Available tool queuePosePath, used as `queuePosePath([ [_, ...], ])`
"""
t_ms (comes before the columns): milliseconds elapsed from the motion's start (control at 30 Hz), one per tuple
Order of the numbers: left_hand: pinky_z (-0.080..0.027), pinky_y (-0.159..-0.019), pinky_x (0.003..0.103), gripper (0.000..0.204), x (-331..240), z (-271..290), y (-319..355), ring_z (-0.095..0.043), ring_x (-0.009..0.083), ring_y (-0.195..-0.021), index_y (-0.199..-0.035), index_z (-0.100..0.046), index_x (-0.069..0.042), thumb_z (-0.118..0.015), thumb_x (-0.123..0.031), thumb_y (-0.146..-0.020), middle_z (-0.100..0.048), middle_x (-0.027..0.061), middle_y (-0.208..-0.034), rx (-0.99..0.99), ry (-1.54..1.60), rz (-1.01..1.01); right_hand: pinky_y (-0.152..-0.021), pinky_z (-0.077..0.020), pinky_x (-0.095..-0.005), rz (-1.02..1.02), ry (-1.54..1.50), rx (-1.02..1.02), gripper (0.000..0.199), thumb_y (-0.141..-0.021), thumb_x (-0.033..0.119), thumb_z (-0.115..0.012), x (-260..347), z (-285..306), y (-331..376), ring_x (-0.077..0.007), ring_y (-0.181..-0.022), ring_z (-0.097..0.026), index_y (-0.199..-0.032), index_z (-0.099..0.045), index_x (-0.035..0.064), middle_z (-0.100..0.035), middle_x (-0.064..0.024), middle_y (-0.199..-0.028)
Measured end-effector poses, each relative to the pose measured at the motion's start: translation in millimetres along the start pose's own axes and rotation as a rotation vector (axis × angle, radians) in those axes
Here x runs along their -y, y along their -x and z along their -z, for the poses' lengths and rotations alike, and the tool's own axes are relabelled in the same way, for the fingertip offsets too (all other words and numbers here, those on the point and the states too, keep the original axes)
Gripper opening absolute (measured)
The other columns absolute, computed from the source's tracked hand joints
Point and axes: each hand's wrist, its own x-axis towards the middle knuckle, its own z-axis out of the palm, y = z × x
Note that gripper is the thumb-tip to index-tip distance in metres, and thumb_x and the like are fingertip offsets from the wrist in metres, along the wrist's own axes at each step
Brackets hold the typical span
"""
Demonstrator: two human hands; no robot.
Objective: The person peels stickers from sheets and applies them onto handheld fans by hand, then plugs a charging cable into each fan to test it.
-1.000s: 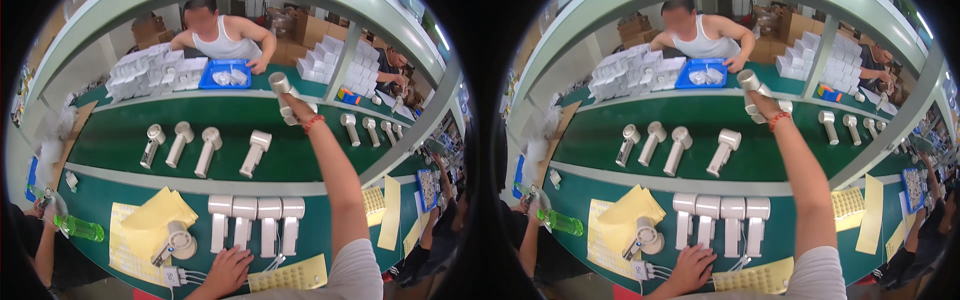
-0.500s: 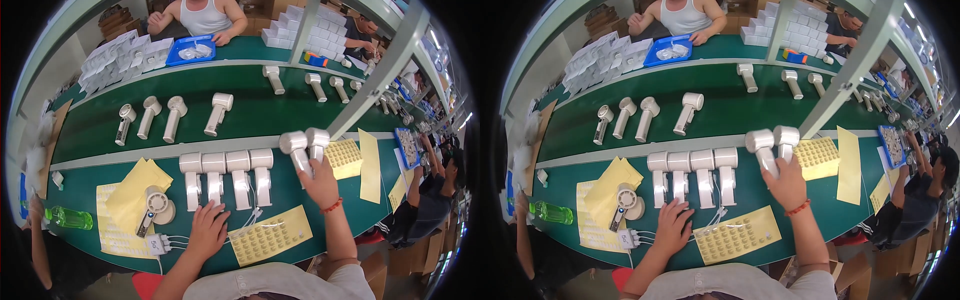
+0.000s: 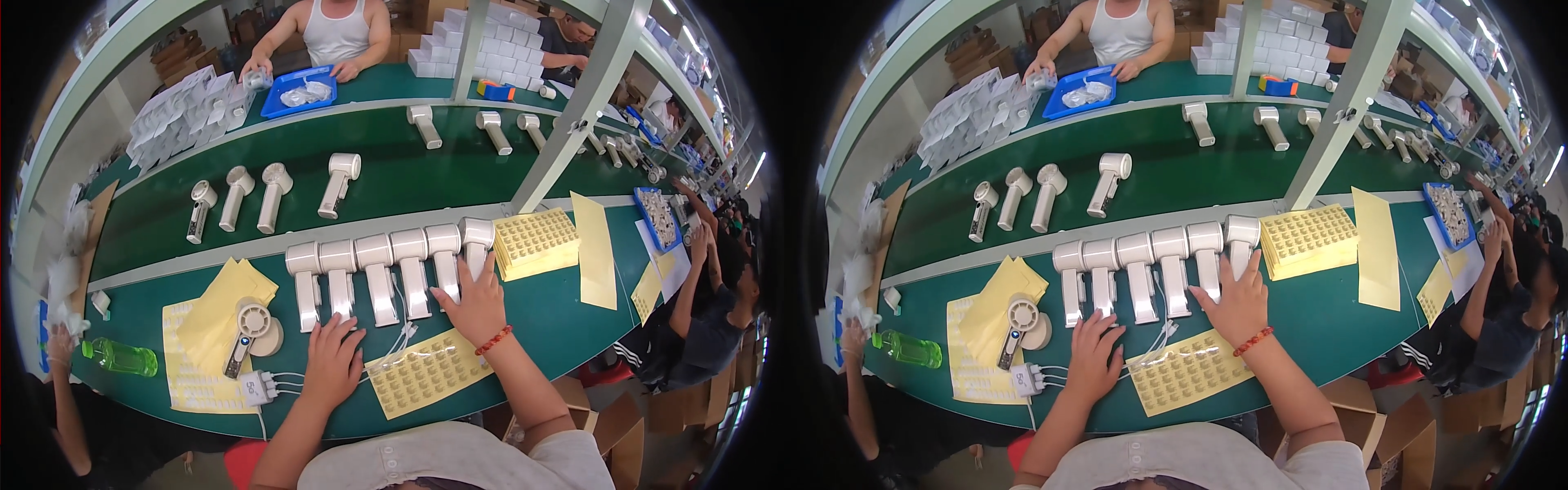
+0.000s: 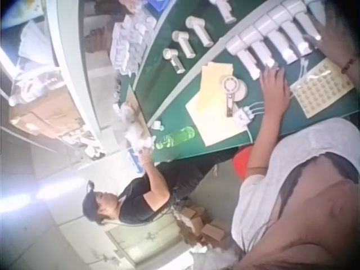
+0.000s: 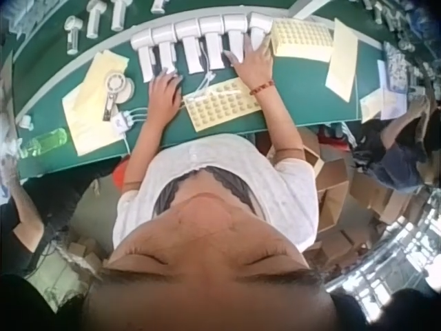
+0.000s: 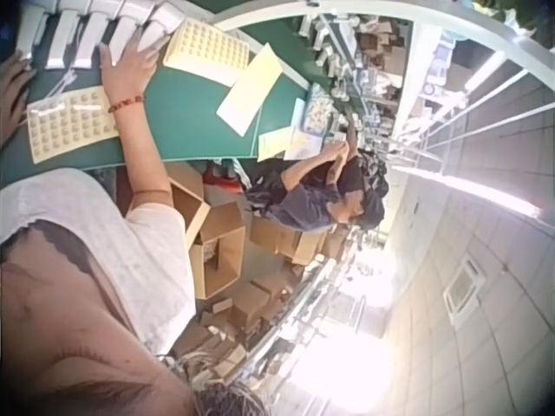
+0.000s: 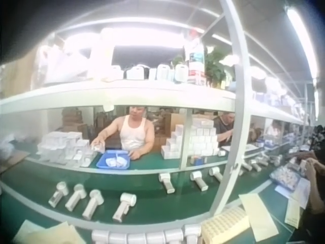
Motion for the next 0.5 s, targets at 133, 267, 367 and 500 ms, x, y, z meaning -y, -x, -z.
queuePosePath([
  [133, -0.024, -0.103, 0.053, 0.037, -0.7, 0.6, 0.2, -0.039, 0.0332, -0.123, -0.110, -0.055, -0.009, -0.061, -0.006, -0.073, -0.049, 0.0103, -0.122, -0.010, 0.008, -0.017, -0.094, -0.0373, -0.0458, 0.108, -0.061, -0.039, 0.087, -0.078, 0.052, -0.060, -16.4, -0.9, 0.2, -0.0440, -0.115, -0.043, -0.143, -0.017, 0.0128, -0.033, -0.0363, -0.129],
  [267, -0.038, -0.095, 0.049, 0.032, -11.3, 8.4, -1.5, -0.051, 0.0312, -0.109, -0.103, -0.059, -0.008, -0.062, -0.007, -0.071, -0.056, 0.0105, -0.111, -0.079, -0.014, -0.183, -0.097, -0.0370, -0.0415, 0.120, -0.452, -0.092, 0.075, -0.080, 0.027, -0.065, -32.9, 15.1, 10.3, -0.0413, -0.116, -0.042, -0.138, -0.025, 0.0030, -0.039, -0.0279, -0.129],
  [367, -0.042, -0.094, 0.040, 0.034, -36.0, 11.2, -11.5, -0.051, 0.0277, -0.110, -0.105, -0.058, -0.003, -0.064, -0.012, -0.073, -0.055, 0.0102, -0.113, 0.128, 0.072, -0.350, -0.086, -0.0445, -0.0365, 0.161, -0.511, -0.100, 0.035, -0.079, 0.006, -0.065, -46.5, 33.1, 32.1, -0.0314, -0.100, -0.054, -0.110, -0.051, 0.0004, -0.054, -0.0167, -0.110],
  [500, -0.041, -0.095, 0.039, 0.048, -87.7, -16.6, -36.2, -0.048, 0.0335, -0.113, -0.116, -0.050, 0.002, -0.065, -0.020, -0.077, -0.048, 0.0158, -0.122, 0.276, 0.265, -0.332, -0.069, -0.0479, -0.0265, 0.062, -0.764, 0.291, 0.013, -0.077, 0.000, -0.064, -64.5, 45.9, 58.6, -0.0199, -0.079, -0.057, -0.088, -0.058, 0.0006, -0.054, -0.0108, -0.097],
])
